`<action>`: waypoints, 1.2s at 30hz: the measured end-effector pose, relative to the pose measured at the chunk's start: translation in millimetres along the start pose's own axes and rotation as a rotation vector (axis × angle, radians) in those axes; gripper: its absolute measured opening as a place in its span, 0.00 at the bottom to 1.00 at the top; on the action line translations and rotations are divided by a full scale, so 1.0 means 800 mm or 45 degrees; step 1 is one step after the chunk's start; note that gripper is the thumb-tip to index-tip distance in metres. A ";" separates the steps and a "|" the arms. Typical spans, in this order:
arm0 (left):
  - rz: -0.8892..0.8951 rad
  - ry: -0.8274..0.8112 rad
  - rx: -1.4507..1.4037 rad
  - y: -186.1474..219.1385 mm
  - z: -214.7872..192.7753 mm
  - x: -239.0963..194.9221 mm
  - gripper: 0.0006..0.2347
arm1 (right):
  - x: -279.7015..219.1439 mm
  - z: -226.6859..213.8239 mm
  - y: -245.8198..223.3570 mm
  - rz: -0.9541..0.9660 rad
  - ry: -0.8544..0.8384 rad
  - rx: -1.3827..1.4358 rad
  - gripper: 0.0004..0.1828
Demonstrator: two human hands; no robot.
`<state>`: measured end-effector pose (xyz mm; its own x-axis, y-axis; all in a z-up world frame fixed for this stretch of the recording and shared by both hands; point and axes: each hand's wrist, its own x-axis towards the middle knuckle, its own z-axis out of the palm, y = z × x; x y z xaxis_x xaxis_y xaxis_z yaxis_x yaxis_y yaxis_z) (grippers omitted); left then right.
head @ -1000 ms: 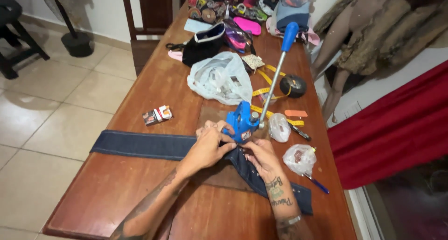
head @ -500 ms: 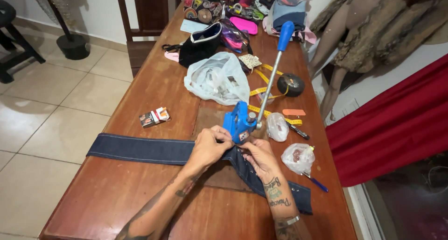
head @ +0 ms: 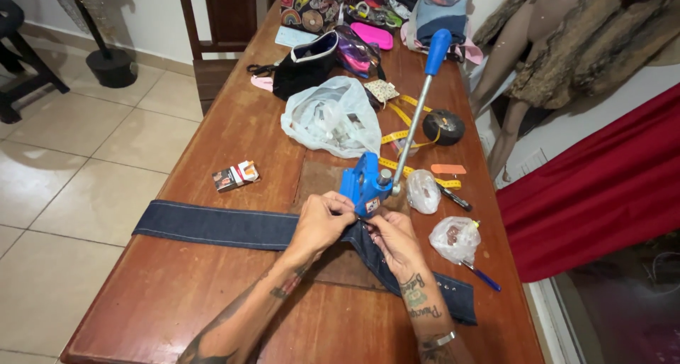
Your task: Installing metal buttons onto a denim strap using a manual hand press.
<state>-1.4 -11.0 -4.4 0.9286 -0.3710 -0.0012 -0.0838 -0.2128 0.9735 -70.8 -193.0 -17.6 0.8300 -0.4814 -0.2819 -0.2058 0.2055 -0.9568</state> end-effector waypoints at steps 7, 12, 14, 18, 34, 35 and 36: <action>0.006 -0.005 -0.008 -0.012 0.007 0.001 0.06 | -0.025 0.010 -0.008 -0.006 0.027 -0.029 0.07; 0.064 -0.043 0.009 -0.011 -0.005 0.001 0.06 | -0.046 0.023 -0.032 0.001 0.009 0.010 0.13; 0.133 -0.098 0.045 0.014 -0.024 -0.011 0.07 | -0.064 0.028 -0.053 -0.006 -0.054 0.015 0.22; 0.288 -0.208 0.235 0.049 -0.059 -0.033 0.08 | -0.060 -0.024 -0.058 0.007 -0.065 -0.090 0.35; 0.521 -0.505 0.301 0.034 -0.088 -0.006 0.20 | 0.004 -0.076 -0.066 -0.185 -0.576 -0.551 0.26; 0.560 -0.549 0.277 0.040 -0.092 -0.004 0.20 | 0.010 -0.080 -0.059 -0.152 -0.562 -0.544 0.26; 0.560 -0.555 0.274 0.041 -0.093 -0.002 0.20 | 0.011 -0.080 -0.059 -0.149 -0.556 -0.544 0.26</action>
<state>21.4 49.6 44.6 0.5634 -0.7875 0.2497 -0.5348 -0.1173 0.8368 -87.1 -261.6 20.5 0.9765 -0.0688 -0.2043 -0.2148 -0.2300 -0.9492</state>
